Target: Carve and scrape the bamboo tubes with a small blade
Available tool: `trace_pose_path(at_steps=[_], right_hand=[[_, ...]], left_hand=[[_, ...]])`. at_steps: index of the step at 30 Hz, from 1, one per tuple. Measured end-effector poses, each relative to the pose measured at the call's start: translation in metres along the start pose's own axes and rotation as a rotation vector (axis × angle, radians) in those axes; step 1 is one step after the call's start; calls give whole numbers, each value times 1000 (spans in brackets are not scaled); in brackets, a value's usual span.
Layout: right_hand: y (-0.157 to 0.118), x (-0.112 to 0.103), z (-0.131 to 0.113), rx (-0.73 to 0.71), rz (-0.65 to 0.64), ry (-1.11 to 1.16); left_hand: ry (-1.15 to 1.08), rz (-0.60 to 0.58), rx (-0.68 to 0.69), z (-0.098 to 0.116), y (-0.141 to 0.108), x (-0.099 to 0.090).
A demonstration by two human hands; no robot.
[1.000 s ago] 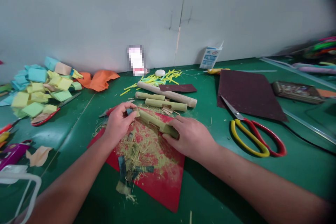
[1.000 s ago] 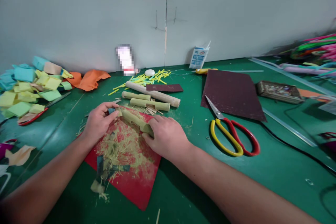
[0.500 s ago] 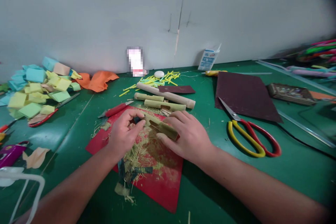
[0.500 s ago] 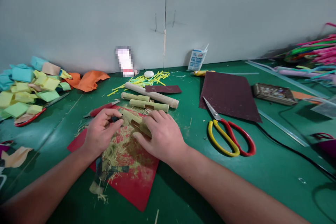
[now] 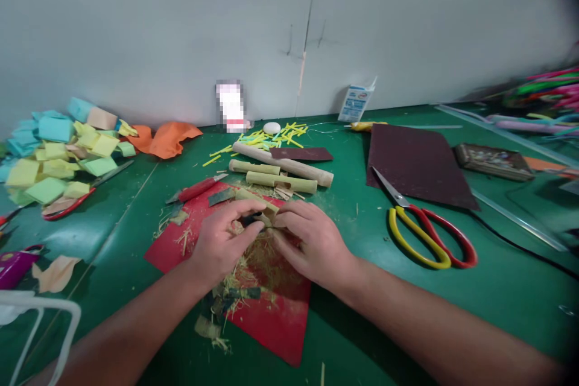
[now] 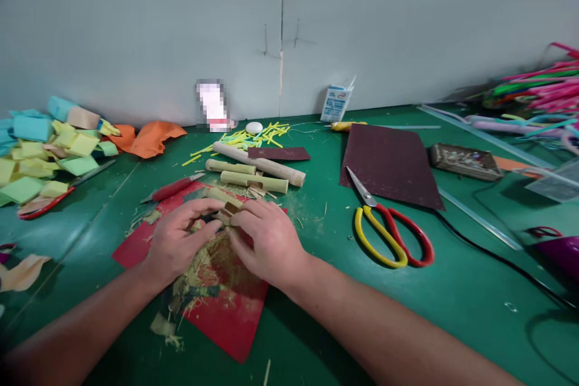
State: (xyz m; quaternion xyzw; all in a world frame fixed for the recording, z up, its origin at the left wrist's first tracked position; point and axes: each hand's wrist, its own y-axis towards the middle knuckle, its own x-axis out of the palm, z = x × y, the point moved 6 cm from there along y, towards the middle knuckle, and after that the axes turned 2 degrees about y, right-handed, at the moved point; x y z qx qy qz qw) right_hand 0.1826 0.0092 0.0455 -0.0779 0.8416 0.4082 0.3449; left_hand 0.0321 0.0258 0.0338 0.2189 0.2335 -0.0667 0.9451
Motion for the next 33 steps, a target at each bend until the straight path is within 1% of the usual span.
trace_pose_path(at_steps=[2,6,12,18,20,23,26,30,33], right_hand=[[-1,0,1,3,0,4],[-1,1,3,6,-23,2],[-1,2,2,-8,-42,-8],[0,3,-2,-20,-74,-53],[1,4,-3,-14,-70,-50],[1,1,-3,11,-30,0],[1,-2,-4,-10,8,59],[2,-2,-6,-29,-1,123],[2,-2,-3,15,8,179]], left_hand=[[40,-16,23,2,0,0],[43,-51,75,8,0,0],[73,-30,163,14,2,-2],[17,-32,276,21,2,-3],[6,-36,274,22,2,-3],[1,-41,267,22,1,-2],[-37,-25,264,20,1,-2],[-55,-65,227,17,2,1],[-19,-72,189,15,2,2]])
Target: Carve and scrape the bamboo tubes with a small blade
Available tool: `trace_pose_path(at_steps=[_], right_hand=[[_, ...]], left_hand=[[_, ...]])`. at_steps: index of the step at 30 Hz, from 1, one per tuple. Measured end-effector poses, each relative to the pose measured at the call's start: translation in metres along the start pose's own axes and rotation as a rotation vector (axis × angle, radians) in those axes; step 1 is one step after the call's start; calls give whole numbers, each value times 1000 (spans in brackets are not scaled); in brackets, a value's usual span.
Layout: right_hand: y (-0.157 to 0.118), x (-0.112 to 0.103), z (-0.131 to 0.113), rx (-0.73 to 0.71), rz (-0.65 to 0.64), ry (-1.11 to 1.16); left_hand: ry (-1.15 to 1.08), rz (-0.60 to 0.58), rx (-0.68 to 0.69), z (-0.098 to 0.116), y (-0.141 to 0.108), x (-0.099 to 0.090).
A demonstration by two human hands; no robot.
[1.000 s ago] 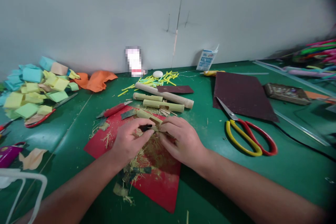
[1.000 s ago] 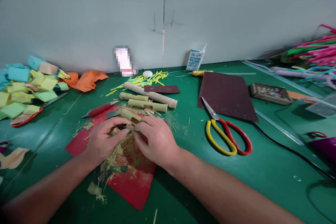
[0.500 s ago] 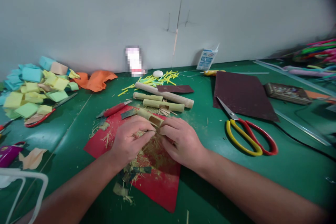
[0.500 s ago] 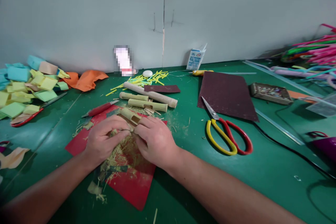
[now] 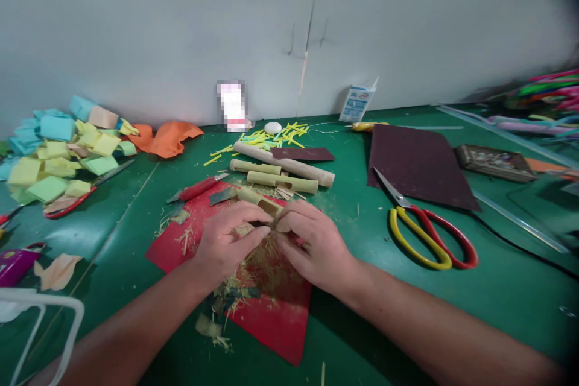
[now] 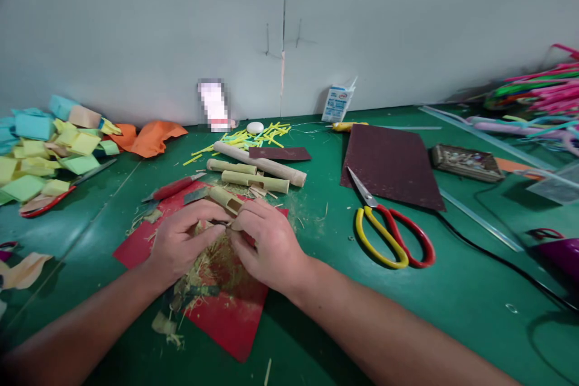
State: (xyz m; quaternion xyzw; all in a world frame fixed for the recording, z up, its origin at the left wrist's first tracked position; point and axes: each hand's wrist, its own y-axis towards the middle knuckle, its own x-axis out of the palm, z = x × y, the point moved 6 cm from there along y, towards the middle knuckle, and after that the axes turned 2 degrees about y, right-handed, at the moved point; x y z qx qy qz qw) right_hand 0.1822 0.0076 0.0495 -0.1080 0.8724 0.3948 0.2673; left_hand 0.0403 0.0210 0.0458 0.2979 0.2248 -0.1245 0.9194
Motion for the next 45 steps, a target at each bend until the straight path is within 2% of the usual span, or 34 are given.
trace_pose_path(at_steps=[4,8,10,14,17,23,32,36,41,45], right_hand=[[-1,-4,7,78,34,-57],[0,-11,16,124,6,-331],[1,-14,24,157,-45,-477],[-1,-12,39,277,-246,-622],[-3,-9,40,321,-326,-650],[-6,-5,37,334,-379,-677],[-7,0,38,290,-308,-695],[-8,4,38,333,-320,-662],[-8,5,33,332,-316,-563],[-6,5,29,306,-316,-502]], left_hand=[[45,106,-139,-10,-3,-6],[-21,262,-326,-33,-5,-18],[-57,273,-387,-47,-3,-23],[-115,265,-409,-66,2,-29],[-129,276,-443,-70,4,-31],[-59,245,-492,-67,6,-32],[-68,123,-463,-76,5,-24],[-13,83,-430,-78,5,-22],[249,67,-254,-70,9,-26],[349,54,-167,-62,12,-25]])
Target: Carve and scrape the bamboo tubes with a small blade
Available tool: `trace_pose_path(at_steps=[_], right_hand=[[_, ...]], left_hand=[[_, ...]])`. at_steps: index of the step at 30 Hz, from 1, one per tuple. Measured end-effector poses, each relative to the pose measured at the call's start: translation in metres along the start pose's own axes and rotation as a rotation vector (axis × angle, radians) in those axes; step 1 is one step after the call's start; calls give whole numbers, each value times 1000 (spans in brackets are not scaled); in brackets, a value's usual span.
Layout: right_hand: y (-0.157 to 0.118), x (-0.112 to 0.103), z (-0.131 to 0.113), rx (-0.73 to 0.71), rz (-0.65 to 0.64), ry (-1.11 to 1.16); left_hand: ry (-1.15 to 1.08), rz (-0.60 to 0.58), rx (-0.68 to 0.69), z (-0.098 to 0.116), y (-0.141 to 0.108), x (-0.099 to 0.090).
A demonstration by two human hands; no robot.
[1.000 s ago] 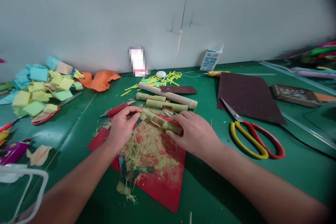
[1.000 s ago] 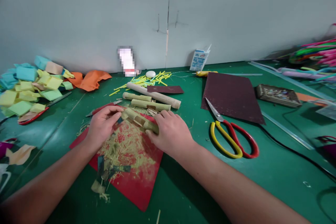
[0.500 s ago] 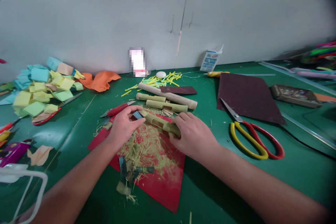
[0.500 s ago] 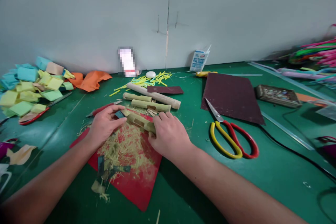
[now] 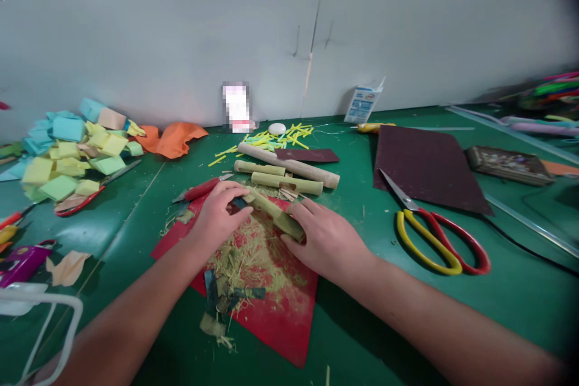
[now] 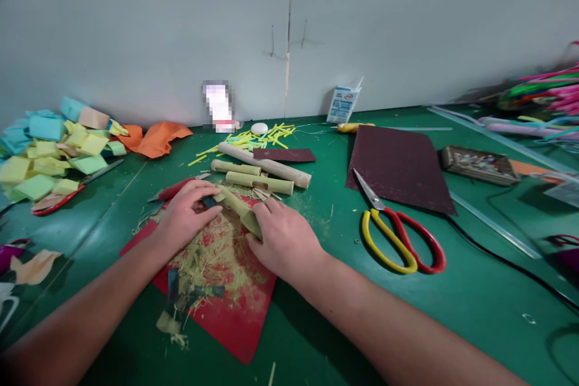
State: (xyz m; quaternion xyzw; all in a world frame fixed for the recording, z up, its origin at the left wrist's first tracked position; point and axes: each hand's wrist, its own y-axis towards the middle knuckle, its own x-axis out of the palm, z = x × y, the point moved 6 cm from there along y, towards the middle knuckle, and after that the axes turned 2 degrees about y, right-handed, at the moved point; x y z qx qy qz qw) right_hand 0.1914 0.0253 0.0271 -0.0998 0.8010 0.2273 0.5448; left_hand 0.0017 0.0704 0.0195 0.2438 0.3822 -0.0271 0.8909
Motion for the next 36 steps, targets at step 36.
trace_pose_path(at_steps=[36], right_hand=[[-4,13,-5,27,-96,121]], left_hand=[[85,-54,407,25,1,12]])
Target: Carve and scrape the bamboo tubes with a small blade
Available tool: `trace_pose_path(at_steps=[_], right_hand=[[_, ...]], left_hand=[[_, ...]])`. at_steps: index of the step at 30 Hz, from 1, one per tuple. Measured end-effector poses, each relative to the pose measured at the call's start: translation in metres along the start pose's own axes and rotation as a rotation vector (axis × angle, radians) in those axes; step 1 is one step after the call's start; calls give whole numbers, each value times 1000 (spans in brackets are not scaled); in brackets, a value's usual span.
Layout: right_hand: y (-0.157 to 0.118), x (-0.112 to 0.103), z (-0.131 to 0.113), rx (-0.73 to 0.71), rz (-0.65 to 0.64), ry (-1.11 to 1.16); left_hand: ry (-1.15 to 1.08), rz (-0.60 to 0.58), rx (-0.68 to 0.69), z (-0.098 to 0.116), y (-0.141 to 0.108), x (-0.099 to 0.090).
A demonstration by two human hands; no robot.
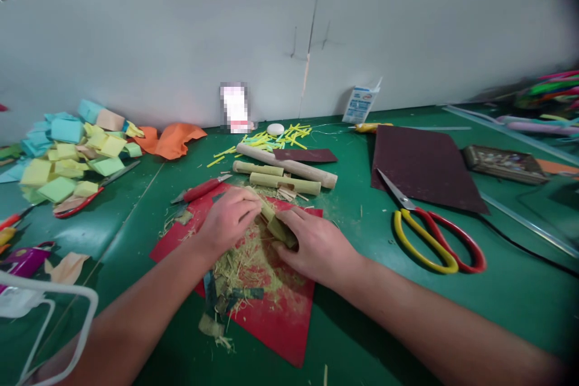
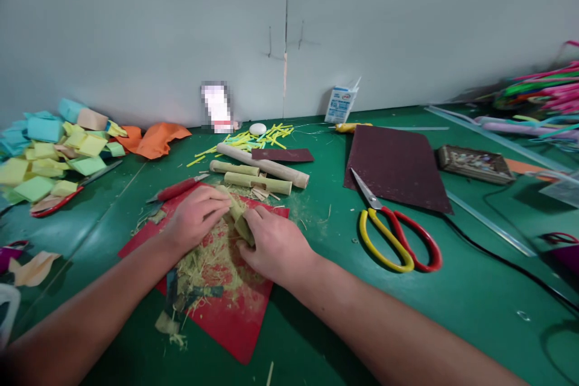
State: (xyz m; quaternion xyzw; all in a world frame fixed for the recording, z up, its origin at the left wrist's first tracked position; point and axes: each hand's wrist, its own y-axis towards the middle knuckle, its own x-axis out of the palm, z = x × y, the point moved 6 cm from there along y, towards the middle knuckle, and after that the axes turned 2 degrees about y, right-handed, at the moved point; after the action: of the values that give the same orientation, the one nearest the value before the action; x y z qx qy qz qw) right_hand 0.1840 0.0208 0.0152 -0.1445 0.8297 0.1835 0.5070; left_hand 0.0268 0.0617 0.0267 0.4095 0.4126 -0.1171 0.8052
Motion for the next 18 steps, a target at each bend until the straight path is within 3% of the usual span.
trace_pose_path(at_steps=[6,10,15,18], right_hand=[[1,2,0,16,-24,8],[1,2,0,32,-24,22],[0,2,1,79,-17,3],[1,4,1,94,-35,-26]], left_hand=[[114,40,59,8,2,-1],[170,-32,149,21,3,3],[216,30,115,15,5,-3],[143,-31,158,15,3,2]])
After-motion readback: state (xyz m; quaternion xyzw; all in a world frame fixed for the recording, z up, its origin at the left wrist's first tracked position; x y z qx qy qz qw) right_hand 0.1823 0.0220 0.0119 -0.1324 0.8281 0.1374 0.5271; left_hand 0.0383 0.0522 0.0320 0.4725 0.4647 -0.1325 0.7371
